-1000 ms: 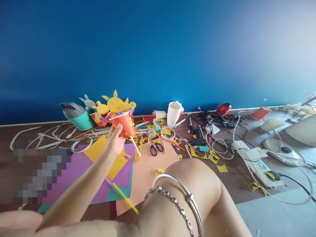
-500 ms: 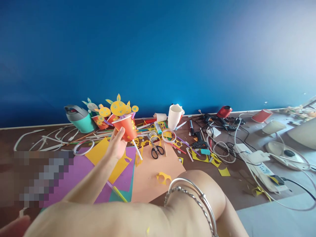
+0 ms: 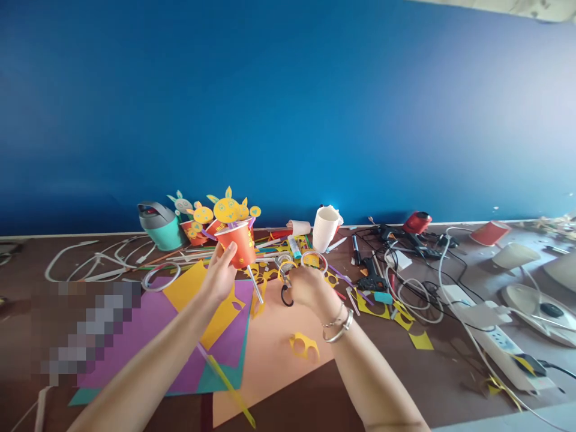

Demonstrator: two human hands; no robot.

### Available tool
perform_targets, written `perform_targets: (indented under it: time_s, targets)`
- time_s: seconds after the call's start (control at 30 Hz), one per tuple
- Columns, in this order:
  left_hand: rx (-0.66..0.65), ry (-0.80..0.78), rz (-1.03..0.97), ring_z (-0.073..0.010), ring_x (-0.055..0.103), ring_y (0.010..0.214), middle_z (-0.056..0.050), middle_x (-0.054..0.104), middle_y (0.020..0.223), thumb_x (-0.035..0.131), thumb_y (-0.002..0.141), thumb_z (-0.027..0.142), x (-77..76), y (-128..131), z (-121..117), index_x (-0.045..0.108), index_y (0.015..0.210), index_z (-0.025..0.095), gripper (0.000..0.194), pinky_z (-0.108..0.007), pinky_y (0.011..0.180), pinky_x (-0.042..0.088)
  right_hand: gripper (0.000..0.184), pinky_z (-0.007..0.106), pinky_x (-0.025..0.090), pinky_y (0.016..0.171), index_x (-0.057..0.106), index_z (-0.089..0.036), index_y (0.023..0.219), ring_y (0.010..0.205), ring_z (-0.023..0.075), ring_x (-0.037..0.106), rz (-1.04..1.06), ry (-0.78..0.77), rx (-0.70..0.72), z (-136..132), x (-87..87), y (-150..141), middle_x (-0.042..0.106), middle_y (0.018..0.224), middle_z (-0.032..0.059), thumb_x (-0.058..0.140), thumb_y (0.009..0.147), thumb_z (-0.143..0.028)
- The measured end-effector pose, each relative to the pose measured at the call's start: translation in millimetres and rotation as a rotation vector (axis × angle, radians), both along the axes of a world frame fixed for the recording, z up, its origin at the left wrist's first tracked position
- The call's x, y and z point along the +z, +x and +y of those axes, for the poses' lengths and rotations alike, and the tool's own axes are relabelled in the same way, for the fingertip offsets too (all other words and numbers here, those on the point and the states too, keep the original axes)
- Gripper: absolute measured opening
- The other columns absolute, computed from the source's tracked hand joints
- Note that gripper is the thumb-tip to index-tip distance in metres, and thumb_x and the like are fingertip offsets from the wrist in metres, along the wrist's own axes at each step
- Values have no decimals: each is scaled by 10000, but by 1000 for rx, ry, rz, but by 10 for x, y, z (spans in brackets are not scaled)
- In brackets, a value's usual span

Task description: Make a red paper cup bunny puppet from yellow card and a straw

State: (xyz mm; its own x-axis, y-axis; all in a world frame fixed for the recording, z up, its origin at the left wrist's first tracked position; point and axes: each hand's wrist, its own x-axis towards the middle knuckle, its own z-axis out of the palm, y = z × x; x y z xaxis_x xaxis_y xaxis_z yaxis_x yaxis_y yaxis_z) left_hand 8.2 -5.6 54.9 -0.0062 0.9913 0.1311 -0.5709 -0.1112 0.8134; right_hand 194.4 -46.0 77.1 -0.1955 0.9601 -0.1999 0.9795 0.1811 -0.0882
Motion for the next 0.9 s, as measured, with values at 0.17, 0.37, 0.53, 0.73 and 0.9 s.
perform_targets:
  time_s: [0.17, 0.37, 0.53, 0.73, 0.9]
  targets:
    - [2, -36, -20, -189, 625, 920, -29, 678, 995, 759, 666, 363, -21, -25, 37, 606, 958, 223, 358, -287, 776, 471, 263, 280, 425, 588, 639, -114, 1011, 743, 229, 650, -85, -2, -106, 48, -362, -237, 659, 796, 147, 499, 794, -68]
    - [-30, -113, -54, -205, 642, 925, -37, 689, 962, 762, 663, 377, -24, -96, 115, 616, 969, 209, 379, -320, 809, 476, 249, 294, 408, 606, 651, -149, 957, 821, 257, 651, -36, -15, -69, 57, -301, -26, 683, 896, 137, 492, 777, -83]
    - [-59, -176, -56, -208, 658, 903, -51, 698, 957, 761, 665, 379, -12, -159, 187, 632, 975, 190, 385, -327, 811, 485, 313, 265, 364, 591, 659, -189, 978, 819, 216, 637, 22, -25, -34, 116, -225, 216, 692, 913, 94, 507, 730, -73]
    - [-106, -239, -59, -196, 674, 835, -66, 709, 916, 753, 681, 362, -33, -209, 226, 640, 984, 167, 378, -311, 774, 513, 202, 263, 330, 573, 693, -256, 882, 751, 204, 630, 25, -89, -110, 35, -53, 339, 697, 834, 50, 593, 707, -264]
    - [-157, -235, -54, -188, 671, 785, -54, 710, 887, 749, 684, 354, -63, -220, 229, 648, 967, 182, 346, -296, 701, 517, 204, 276, 338, 625, 703, -252, 844, 770, 215, 630, -16, -47, -167, -91, 177, 462, 689, 787, 39, 585, 678, -252]
